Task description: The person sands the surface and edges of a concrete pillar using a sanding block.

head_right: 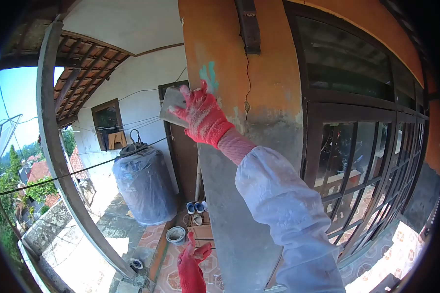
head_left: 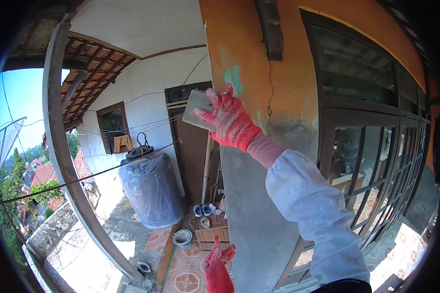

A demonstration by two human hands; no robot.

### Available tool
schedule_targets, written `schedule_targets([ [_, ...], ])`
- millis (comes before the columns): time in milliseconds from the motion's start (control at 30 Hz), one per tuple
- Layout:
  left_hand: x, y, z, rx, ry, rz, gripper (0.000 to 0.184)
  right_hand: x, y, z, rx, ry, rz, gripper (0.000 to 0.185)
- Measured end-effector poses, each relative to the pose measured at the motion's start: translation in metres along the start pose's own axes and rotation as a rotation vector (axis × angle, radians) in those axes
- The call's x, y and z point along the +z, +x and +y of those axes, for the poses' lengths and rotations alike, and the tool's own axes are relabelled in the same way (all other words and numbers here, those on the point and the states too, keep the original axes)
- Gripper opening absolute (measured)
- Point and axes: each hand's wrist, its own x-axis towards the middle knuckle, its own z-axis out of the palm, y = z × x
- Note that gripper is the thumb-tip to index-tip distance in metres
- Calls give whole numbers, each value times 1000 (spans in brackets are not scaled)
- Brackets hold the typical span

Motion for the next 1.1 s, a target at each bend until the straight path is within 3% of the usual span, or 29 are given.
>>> schedule_targets([
  [67, 2, -1, 20, -78, -2, 46, 51, -21, 16, 49, 363, -17, 123, 70],
  [100, 3, -1, 30, -116, -4, 69, 52, -22, 17, 57, 364, -13, 127, 70],
  [167, 8, -11, 45, -49, 125, 155, 53, -20, 7, 60, 581, 5, 197, 70],
  [200, 15, -12, 42, 38, 60, 183, 58, -12, -7, 38, 465, 37, 154, 70],
  [267, 40, -25, 49, 15, 97, 152, 58, 5, -45, -10, 7, 17, 34, 69],
  [300, 45, -30, 48, 12, 119, 134, 58, 3, -52, -22, -231, 137, -169, 67],
  [400, 53, -36, 47, -76, 167, 187, 60, -6, -57, 8, -233, 135, -169, 65],
  [467, 32, -29, 38, -20, 124, 96, 65, -11, -55, 54, 370, 30, 100, 66],
  [500, 29, -28, 41, 6, 100, 50, 68, -12, -54, 54, 375, 32, 102, 66],
  [567, 37, -29, 36, -47, 171, 106, 69, -12, -61, 50, 684, 45, 100, 67],
  [600, 45, -31, 34, -71, 193, 108, 70, -7, -72, 25, 593, 64, 80, 68],
  [700, 64, -40, 18, -58, 173, -60, 71, 14, -101, -21, -159, 202, -193, 62],
  [767, 66, -49, 4, 4, 129, -172, 70, 7, -118, -6, -84, 125, -91, 62],
  [800, 63, -51, 5, -73, 132, -148, 59, 0, -123, 12, -70, 118, -90, 62],
  [867, 64, -56, 10, -123, 171, -65, 61, -13, -128, 53, 699, 133, 46, 66],
  [1033, 101, -87, -2, -117, 165, -77, 46, -18, -156, 54, 846, 168, -78, 73],
  [1100, 126, -107, -2, -120, 203, -112, 46, -28, -171, 68, 684, 166, -104, 73],
])
